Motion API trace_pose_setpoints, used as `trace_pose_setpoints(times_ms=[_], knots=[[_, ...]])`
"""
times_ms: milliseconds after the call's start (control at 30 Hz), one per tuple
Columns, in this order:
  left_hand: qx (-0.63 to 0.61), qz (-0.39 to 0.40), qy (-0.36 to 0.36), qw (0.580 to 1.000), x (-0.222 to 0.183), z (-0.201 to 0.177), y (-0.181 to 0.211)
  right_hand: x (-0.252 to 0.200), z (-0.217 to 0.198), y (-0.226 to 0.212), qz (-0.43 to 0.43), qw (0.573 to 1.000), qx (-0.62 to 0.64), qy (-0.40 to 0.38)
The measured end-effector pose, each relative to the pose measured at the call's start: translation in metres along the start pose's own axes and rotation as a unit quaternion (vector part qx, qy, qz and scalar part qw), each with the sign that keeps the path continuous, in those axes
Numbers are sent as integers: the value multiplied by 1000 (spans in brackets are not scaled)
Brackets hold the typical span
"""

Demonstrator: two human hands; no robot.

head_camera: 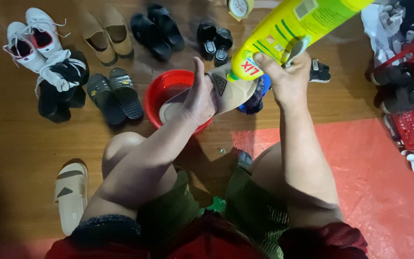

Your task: Scrubbing a sandal with soap and a brush over a red bucket.

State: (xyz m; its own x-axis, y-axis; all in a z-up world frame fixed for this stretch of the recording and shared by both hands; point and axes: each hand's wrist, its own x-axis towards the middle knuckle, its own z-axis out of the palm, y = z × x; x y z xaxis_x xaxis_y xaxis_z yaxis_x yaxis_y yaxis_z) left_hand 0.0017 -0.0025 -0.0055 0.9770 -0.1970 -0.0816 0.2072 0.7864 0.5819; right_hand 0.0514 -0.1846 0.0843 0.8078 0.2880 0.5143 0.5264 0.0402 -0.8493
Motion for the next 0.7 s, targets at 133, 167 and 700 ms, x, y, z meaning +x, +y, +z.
trace_pose_setpoints(times_ms=[133,167,700], knots=[[-10,20,-17,1000,2,-5,-3,2,-6,10,36,999,2,-3],[-4,29,-12,1000,3,-8,-5,2,-7,11,45,999,4,6],[22,4,4,1000,-1,0,0,4,-5,10,19,999,-22,35]])
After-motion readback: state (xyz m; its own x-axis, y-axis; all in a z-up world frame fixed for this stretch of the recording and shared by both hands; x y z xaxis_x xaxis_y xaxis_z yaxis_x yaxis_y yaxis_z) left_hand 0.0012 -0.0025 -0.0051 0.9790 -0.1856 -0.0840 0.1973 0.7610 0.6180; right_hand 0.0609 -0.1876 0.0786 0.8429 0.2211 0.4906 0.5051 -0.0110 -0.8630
